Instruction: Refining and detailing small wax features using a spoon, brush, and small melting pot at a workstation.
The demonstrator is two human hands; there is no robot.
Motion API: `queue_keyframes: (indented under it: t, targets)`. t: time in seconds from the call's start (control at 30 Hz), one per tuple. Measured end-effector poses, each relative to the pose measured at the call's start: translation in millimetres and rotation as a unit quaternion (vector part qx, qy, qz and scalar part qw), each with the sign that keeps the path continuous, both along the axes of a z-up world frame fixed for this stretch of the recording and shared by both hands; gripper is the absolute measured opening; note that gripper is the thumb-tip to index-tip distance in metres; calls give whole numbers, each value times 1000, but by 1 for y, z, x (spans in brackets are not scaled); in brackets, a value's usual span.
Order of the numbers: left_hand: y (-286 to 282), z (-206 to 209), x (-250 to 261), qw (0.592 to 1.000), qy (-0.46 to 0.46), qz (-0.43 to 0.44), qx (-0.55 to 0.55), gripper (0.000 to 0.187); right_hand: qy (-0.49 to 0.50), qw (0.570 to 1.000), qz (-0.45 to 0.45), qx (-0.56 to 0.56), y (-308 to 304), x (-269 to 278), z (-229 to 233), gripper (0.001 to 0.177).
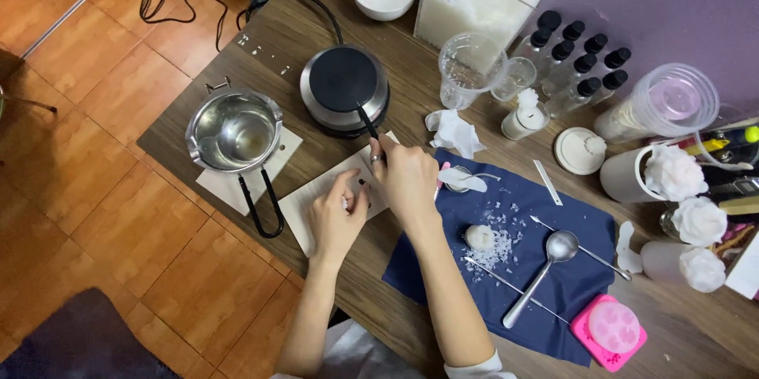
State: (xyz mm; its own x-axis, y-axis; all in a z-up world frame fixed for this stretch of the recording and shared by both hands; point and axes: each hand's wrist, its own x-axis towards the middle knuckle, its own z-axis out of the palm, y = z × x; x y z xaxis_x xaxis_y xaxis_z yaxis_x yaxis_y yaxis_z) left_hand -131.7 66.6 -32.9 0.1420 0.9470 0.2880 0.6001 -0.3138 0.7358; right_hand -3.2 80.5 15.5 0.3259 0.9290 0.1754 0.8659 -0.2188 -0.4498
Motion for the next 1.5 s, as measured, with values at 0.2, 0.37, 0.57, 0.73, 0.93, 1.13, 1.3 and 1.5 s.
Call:
queue_keyframes:
  t: [0.2, 0.37, 0.57, 0.73, 0.93, 1.13, 1.3, 1.5]
  targets:
    - [0, -5, -2, 999, -15, 9, 31, 28, 28, 1000, -2, 2, -1, -2, 8, 32]
    - [1, -9, -2, 998, -29, 9, 60, 28, 30, 1000, -2, -1, -1, 0, 4, 34]
    - [-4, -14, -5, 992, -110, -9, 59, 29, 22, 1000, -4, 0, -2, -1, 8, 34]
    - [-1, -7, -3, 990, -128, -46, 26, 37, 22, 1000, 2, 12, -2, 1, 6, 32]
    - [-1, 0, 2, 993, -109, -42, 17, 38, 23, 1000, 4, 7, -3, 2, 7, 32]
    - [0, 6, 1, 994, -92, -27, 56, 28, 24, 1000, 3, 0, -1, 1, 4, 33]
    - [1, 8, 2, 991, -101, -7, 83, 30, 18, 1000, -6, 3, -1, 1, 0, 33]
    - [1, 11, 3, 989, -115, -13, 87, 34, 14, 1000, -1, 3, -2, 2, 4, 32]
